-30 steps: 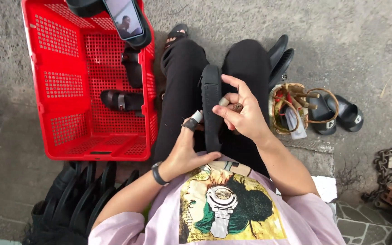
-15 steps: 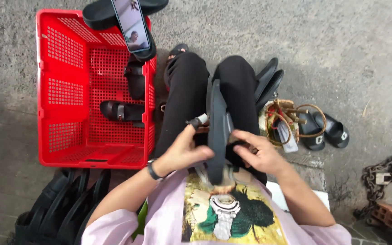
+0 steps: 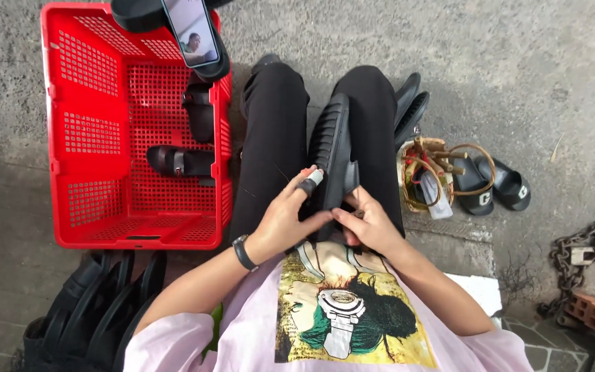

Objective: Repairing a sandal sole by hand-stitching it with a needle and waxed thread.

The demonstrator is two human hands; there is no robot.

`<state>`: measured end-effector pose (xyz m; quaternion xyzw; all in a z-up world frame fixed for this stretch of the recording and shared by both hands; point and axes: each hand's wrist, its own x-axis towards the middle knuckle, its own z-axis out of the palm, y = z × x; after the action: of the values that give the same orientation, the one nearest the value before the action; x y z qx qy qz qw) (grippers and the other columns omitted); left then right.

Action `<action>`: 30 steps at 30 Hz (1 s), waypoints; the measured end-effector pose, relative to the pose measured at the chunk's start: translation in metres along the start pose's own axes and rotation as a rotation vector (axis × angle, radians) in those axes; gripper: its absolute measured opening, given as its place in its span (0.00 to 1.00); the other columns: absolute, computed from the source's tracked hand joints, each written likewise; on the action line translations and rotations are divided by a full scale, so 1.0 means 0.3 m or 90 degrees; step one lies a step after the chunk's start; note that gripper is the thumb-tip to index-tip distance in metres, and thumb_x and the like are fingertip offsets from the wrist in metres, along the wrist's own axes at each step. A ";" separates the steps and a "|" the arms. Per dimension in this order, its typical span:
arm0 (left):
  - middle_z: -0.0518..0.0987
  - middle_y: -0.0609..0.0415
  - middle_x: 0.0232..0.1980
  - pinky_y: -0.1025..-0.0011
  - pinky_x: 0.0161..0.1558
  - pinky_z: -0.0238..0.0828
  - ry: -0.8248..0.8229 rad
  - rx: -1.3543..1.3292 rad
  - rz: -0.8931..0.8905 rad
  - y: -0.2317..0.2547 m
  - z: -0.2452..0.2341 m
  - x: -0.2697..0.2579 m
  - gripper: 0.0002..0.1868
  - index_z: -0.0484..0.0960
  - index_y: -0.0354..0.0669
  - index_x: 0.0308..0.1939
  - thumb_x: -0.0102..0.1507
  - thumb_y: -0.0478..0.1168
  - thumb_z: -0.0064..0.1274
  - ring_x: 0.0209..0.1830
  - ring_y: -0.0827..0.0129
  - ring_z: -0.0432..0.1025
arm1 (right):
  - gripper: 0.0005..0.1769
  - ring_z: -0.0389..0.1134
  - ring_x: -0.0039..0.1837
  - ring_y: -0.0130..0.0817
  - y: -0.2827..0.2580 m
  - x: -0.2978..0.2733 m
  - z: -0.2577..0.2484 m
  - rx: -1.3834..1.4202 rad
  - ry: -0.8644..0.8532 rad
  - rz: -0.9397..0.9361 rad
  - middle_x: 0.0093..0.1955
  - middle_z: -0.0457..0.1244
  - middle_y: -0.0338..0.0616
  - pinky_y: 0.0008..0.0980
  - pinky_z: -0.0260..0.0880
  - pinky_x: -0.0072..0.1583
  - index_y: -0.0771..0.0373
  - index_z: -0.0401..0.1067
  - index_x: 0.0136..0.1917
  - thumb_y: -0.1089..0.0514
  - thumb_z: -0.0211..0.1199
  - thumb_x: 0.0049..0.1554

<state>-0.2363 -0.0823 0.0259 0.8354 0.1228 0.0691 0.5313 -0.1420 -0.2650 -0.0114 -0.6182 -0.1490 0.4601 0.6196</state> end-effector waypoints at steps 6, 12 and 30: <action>0.52 0.42 0.74 0.55 0.60 0.64 -0.120 0.109 -0.002 0.030 -0.010 -0.045 0.58 0.54 0.46 0.72 0.45 0.60 0.67 0.70 0.46 0.55 | 0.31 0.66 0.32 0.28 -0.061 -0.155 -0.051 -0.207 0.033 -0.014 0.40 0.65 0.46 0.25 0.68 0.36 0.65 0.58 0.62 0.67 0.66 0.47; 0.53 0.39 0.73 0.52 0.59 0.65 -0.115 0.067 0.009 0.031 0.000 -0.032 0.57 0.53 0.43 0.72 0.46 0.56 0.67 0.69 0.41 0.54 | 0.26 0.67 0.40 0.50 -0.143 -0.223 -0.041 -0.609 -0.025 -0.236 0.46 0.59 0.49 0.42 0.70 0.39 0.54 0.56 0.71 0.55 0.51 0.59; 0.54 0.40 0.73 0.55 0.61 0.63 -0.095 0.024 0.021 -0.009 -0.002 -0.030 0.54 0.57 0.44 0.71 0.48 0.55 0.68 0.69 0.44 0.55 | 0.28 0.66 0.30 0.39 -0.270 -0.147 -0.055 -0.971 -0.197 -0.131 0.35 0.54 0.34 0.34 0.70 0.33 0.32 0.49 0.74 0.46 0.34 0.61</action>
<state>-0.2454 -0.0831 0.0238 0.8501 0.0699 0.0130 0.5219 -0.1217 -0.2933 0.0756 -0.7847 -0.5653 0.2518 0.0354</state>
